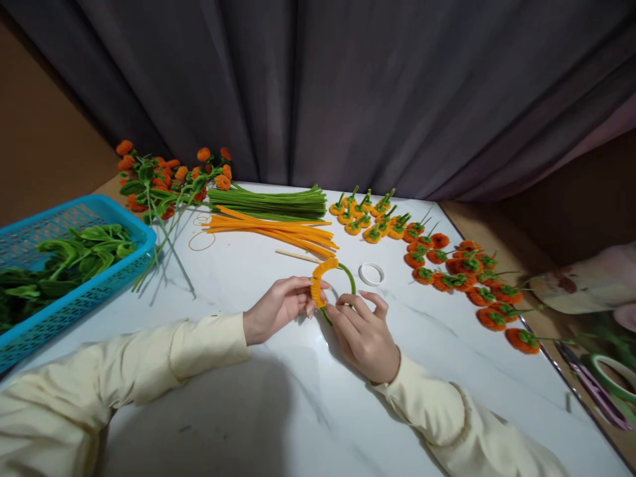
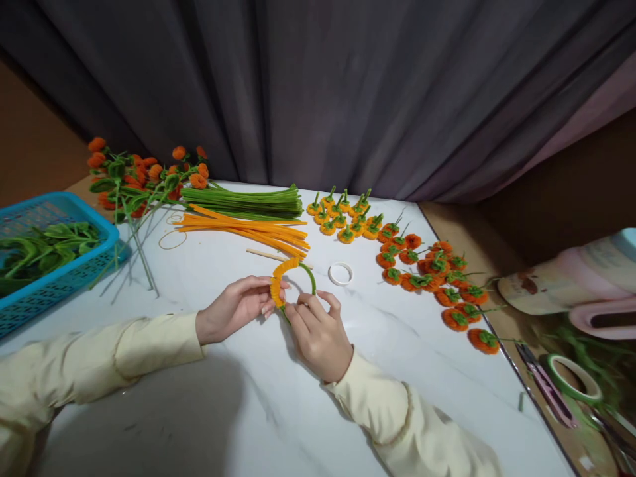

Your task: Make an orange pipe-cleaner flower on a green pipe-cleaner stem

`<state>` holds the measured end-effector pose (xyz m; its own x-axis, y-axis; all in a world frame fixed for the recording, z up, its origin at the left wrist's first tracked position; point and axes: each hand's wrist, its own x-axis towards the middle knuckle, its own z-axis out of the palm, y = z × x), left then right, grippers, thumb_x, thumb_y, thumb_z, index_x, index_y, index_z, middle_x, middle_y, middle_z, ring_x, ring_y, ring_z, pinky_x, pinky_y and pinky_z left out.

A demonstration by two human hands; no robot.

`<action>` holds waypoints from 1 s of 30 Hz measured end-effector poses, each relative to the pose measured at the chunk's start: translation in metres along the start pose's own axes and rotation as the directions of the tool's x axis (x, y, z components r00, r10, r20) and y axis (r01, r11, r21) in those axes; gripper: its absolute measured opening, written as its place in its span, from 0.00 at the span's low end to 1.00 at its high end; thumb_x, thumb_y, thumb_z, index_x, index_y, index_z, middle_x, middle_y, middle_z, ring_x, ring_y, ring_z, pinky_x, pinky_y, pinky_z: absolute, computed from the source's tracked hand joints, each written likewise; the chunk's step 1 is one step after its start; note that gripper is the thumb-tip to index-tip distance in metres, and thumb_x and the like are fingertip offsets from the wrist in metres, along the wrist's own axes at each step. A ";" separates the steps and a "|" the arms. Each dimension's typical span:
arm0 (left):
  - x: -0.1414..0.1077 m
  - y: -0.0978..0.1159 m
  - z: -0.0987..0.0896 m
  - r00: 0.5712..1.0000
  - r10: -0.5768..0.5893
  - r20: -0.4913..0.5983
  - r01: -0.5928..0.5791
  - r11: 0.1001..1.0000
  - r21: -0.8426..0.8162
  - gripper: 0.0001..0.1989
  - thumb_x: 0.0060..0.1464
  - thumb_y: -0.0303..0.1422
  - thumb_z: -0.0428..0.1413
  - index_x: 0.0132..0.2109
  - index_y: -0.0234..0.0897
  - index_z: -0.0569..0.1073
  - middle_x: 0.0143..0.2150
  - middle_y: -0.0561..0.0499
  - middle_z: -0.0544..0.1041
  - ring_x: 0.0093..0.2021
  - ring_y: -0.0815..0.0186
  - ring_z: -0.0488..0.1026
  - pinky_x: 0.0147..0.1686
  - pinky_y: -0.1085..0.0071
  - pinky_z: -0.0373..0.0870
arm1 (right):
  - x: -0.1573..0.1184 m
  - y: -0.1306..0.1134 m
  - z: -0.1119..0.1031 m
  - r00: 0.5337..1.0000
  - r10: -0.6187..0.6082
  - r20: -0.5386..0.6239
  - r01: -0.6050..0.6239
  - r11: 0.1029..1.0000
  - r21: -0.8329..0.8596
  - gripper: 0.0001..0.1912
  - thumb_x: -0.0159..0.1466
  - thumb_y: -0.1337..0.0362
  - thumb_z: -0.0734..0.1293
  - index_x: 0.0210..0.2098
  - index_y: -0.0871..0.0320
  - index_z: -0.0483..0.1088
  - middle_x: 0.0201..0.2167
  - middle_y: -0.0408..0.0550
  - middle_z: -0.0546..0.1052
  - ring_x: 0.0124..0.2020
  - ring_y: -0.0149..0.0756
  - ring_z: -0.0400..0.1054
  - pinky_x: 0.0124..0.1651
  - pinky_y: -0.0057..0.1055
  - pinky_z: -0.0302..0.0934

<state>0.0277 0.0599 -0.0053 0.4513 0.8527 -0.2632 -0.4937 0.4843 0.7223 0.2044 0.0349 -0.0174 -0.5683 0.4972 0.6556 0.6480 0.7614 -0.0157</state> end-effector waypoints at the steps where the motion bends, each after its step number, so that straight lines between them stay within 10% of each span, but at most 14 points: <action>1: 0.000 0.000 0.000 1.000 0.004 0.000 -0.004 1.000 0.002 0.13 0.52 0.32 0.51 0.37 0.25 0.77 0.31 0.44 0.73 0.24 0.71 0.64 0.27 0.74 0.63 | 0.000 0.000 0.000 1.000 -0.001 -0.001 0.001 1.000 0.002 0.08 0.64 0.76 0.58 0.38 0.63 0.67 0.23 0.44 0.72 0.36 0.35 0.68 0.49 0.40 0.50; 30: 0.002 -0.002 -0.001 1.000 0.006 0.018 -0.006 1.000 0.008 0.13 0.55 0.33 0.50 0.35 0.27 0.76 0.28 0.48 0.70 0.21 0.74 0.62 0.24 0.76 0.63 | 0.001 0.001 0.000 1.000 -0.007 -0.004 0.007 1.000 0.013 0.08 0.64 0.76 0.58 0.38 0.63 0.67 0.23 0.45 0.73 0.36 0.35 0.68 0.49 0.40 0.51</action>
<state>0.0289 0.0610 -0.0081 0.4615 0.8519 -0.2476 -0.4907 0.4776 0.7288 0.2044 0.0359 -0.0169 -0.5707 0.4900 0.6590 0.6374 0.7703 -0.0208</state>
